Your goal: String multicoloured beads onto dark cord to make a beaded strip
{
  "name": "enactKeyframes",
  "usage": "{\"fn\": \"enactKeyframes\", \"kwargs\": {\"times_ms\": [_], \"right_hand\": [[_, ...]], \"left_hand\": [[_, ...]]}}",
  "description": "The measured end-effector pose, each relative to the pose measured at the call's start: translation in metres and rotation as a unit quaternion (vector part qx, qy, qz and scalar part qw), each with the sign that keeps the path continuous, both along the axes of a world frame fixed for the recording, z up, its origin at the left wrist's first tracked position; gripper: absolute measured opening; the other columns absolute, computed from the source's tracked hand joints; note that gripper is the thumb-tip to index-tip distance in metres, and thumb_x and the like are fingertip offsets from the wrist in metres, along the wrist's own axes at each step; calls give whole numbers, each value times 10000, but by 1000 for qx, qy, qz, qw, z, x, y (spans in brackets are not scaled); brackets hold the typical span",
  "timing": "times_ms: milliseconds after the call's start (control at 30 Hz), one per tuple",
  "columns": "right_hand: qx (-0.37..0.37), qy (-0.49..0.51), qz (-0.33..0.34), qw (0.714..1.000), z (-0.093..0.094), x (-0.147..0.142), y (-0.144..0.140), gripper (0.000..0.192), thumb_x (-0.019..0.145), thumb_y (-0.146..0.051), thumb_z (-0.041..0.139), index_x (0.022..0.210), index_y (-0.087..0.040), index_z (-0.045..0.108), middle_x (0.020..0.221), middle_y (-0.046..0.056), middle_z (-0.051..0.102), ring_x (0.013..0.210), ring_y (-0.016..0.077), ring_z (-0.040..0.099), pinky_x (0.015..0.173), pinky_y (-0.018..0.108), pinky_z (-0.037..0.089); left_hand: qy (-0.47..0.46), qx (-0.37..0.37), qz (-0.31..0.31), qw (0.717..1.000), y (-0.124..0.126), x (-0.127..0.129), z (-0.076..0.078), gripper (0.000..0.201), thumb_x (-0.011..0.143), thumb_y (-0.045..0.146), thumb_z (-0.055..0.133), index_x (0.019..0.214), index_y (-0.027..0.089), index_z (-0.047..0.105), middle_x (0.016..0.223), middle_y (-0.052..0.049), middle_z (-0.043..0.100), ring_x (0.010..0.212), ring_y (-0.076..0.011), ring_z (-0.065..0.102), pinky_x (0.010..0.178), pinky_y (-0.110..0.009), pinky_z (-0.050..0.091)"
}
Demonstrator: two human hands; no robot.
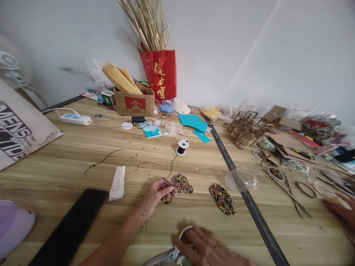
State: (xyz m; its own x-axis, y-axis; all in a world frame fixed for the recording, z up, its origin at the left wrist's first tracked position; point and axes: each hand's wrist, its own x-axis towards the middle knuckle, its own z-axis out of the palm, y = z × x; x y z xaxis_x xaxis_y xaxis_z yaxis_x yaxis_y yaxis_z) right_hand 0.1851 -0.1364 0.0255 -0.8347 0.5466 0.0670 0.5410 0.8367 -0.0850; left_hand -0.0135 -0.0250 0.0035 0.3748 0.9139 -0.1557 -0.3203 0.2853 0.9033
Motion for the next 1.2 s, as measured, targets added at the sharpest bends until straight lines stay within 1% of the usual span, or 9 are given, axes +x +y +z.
{"fn": "enactKeyframes", "kwargs": {"times_ms": [167, 267, 400, 500, 567, 667, 867, 1033, 1200], "right_hand": [[-112, 3, -57, 992, 17, 7, 6, 370, 851, -141, 567, 1212, -216, 535, 942, 61, 646, 801, 200, 624, 686, 264, 539], [-252, 87, -132, 955, 35, 18, 10, 414, 852, -98, 514, 1230, -265, 526, 1057, 58, 624, 896, 175, 628, 780, 254, 537], [-406, 295, -202, 841, 35, 32, 18, 449, 870, -247, 565, 1309, -291, 487, 1083, 69, 625, 977, 193, 614, 866, 313, 511], [-528, 392, -186, 730, 18, 34, 27, 614, 827, -439, 638, 1372, -234, 443, 955, 90, 652, 839, 199, 628, 708, 294, 518], [-544, 419, -183, 703, 8, 32, 33, 734, 750, -470, 715, 1380, -229, 426, 902, 68, 639, 761, 175, 611, 619, 252, 491], [-481, 424, -211, 738, 5, 26, 41, 790, 742, -403, 733, 1419, -250, 355, 861, 31, 619, 744, 163, 600, 653, 263, 498], [-252, 262, -260, 895, 24, 11, 55, 741, 749, -269, 698, 1408, -243, 362, 1145, 101, 595, 1025, 246, 592, 913, 361, 470], [-128, 170, -258, 942, 20, 4, 64, 643, 787, -247, 652, 1375, -236, 392, 1081, 102, 600, 962, 249, 604, 850, 361, 498], [-60, 120, -238, 962, 16, 0, 68, 597, 795, -237, 636, 1354, -231, 428, 1049, 89, 614, 922, 238, 615, 811, 344, 511]], "left_hand": [[0, -4, 10, 1000, 0, -1, 2, 315, 656, 367, 768, 725, 117, 589, 688, -48, 687, 523, -83, 519, 503, -209, 406], [-10, -11, 19, 1000, 0, -1, 2, 334, 637, 381, 780, 715, 121, 585, 658, -36, 674, 522, -89, 527, 496, -211, 411], [-26, -22, 29, 999, 1, 0, 1, 369, 609, 404, 800, 704, 121, 584, 631, -27, 661, 518, -96, 536, 484, -211, 411], [-36, -31, 35, 998, 1, -1, 0, 371, 612, 409, 802, 712, 118, 593, 632, -26, 660, 518, -90, 535, 487, -204, 404], [-42, -39, 38, 998, 1, -1, -1, 366, 617, 407, 802, 710, 116, 600, 632, -24, 657, 514, -83, 531, 488, -200, 398], [-58, -53, 43, 996, 2, -2, -2, 353, 615, 392, 807, 709, 112, 614, 645, -29, 655, 535, -89, 545, 500, -203, 404], [-98, -88, 74, 989, 3, -2, -1, 342, 590, 350, 829, 723, 111, 623, 671, -36, 668, 558, -93, 563, 510, -201, 412], [-116, -97, 69, 986, 3, -3, 0, 349, 583, 346, 836, 719, 115, 613, 652, -27, 659, 554, -95, 564, 508, -200, 414], [-114, -90, 69, 987, 3, -2, -2, 329, 606, 342, 824, 742, 118, 625, 646, -21, 647, 554, -102, 567, 510, -205, 416]]}}
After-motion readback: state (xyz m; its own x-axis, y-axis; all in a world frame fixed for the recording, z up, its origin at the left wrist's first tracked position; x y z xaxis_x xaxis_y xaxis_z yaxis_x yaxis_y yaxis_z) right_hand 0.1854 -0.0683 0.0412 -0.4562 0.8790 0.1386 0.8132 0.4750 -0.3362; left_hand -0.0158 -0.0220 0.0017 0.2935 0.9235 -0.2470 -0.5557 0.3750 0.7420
